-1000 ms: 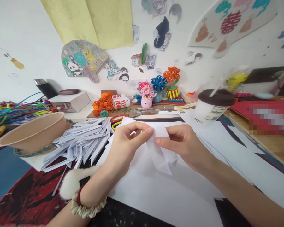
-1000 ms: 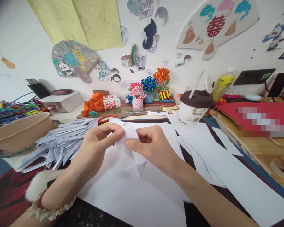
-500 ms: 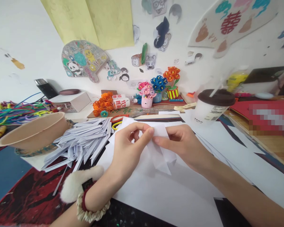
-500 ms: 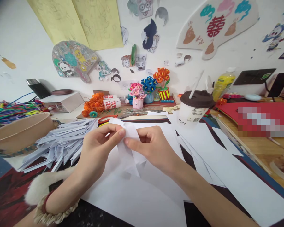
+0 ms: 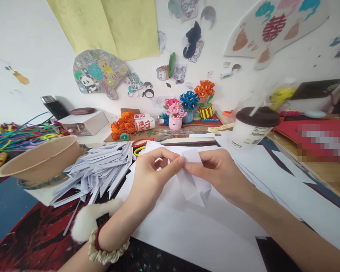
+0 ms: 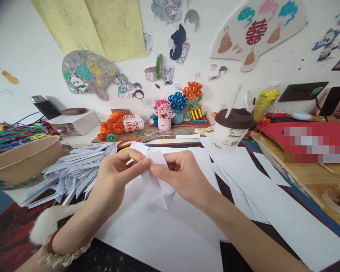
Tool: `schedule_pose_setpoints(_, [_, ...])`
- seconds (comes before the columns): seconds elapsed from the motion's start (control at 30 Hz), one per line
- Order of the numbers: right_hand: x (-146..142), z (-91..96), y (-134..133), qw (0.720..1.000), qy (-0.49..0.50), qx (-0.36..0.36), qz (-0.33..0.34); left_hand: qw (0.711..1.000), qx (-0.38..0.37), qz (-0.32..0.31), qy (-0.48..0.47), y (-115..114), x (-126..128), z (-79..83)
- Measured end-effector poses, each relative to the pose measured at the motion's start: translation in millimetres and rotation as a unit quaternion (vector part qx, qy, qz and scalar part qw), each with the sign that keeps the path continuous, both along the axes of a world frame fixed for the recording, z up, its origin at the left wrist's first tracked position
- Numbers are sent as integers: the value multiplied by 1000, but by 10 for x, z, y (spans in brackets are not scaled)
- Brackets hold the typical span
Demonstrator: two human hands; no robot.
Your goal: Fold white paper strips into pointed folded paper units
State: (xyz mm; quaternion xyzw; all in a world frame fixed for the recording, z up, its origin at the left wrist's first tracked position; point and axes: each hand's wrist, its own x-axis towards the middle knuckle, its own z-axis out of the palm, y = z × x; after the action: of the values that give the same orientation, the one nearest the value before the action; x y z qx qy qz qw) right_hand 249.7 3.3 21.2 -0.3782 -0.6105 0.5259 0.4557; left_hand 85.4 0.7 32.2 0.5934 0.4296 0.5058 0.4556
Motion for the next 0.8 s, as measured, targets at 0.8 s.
schedule_pose_setpoints(0.8, [6,15,1,999,9,-31,17,991,-88,-27,-100,-19,31,62])
